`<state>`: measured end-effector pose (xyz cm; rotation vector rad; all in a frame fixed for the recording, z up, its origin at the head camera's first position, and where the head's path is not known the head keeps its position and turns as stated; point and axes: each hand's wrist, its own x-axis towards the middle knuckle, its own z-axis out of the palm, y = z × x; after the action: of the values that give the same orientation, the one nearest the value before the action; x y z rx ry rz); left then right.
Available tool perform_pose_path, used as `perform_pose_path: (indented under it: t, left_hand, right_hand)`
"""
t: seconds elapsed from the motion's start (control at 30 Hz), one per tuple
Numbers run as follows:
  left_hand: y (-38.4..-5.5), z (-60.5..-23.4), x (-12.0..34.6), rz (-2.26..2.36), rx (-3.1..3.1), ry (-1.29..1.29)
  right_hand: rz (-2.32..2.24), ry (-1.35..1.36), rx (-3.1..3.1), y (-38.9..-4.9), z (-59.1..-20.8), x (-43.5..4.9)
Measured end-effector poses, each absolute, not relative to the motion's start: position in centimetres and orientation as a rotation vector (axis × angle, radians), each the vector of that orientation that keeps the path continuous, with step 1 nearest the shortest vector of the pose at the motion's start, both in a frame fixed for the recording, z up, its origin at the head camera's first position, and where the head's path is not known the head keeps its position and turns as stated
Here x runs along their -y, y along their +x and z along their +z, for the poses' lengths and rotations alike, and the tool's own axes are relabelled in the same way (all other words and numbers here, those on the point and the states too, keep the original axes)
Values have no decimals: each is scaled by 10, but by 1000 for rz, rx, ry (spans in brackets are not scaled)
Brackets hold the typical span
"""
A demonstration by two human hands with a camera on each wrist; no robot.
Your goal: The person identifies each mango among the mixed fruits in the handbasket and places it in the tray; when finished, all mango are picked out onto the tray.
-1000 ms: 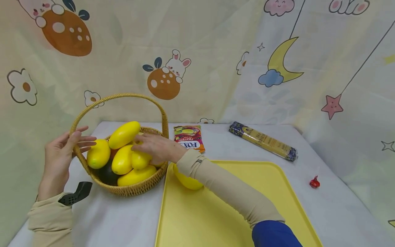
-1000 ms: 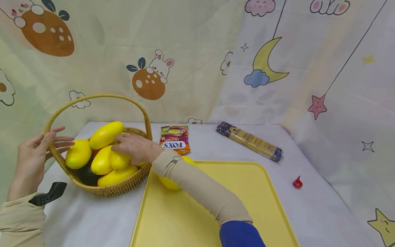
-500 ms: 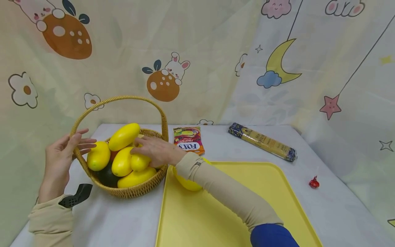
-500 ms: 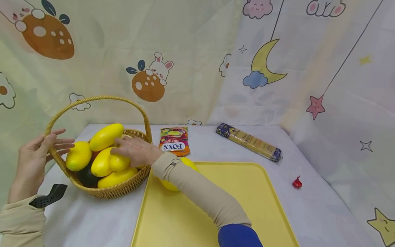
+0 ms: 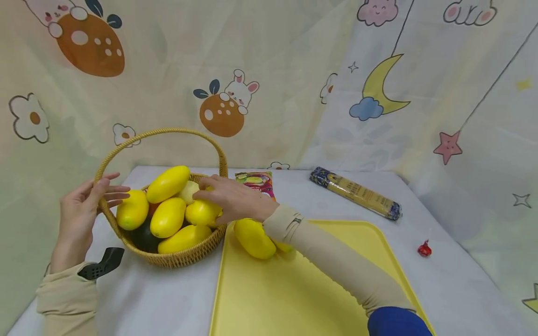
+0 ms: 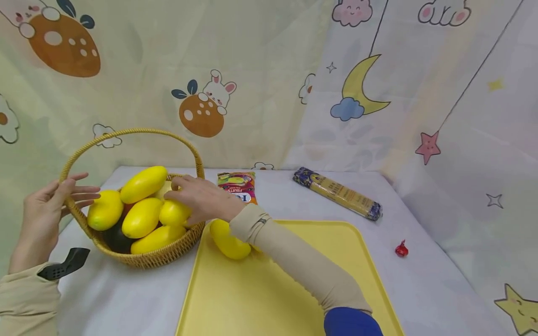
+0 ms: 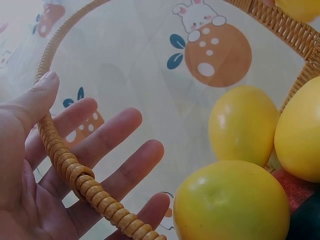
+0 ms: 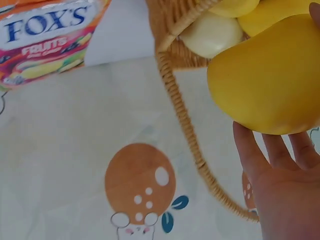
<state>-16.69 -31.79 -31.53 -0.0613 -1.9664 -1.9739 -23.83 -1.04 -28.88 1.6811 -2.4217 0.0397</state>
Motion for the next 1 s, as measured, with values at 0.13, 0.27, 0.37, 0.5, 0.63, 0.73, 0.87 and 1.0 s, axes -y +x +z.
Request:
perform_pose_path:
  t: [0.13,0.27,0.37,0.5,0.63,0.73,0.87,1.0]
  left_hand:
    - [-166,-317,318,-1984,1971,-48]
    - [-166,-316,318,-1975,1974,-44]
    - [-168,-315,317,-1984,1957,-55]
    - [-168,-315,318,-1990,1952,-51]
    - [-168,-314,317,-1989,1952,-43]
    - [-168,-314,318,-1994,1946,-46]
    - [-168,-314,318,-2008,1932,-56]
    - [-168,-314,318,-2024,1922,-66]
  right_hand:
    - [119,1681,2417,-239,-282,-15]
    - [114,1628,2421,-241,-275,-45]
    - [102,1574,2446,-245,-274,-70]
    - [101,1483,2562,-247,-278,-102]
    - [69,1406,2674,-245,-286,-133]
    - [29,1390,2711,-242,-296,-151]
    - [-17,1397,2725,-238,-308,-170]
    - [-34,1439,2735,-233,-321,-181]
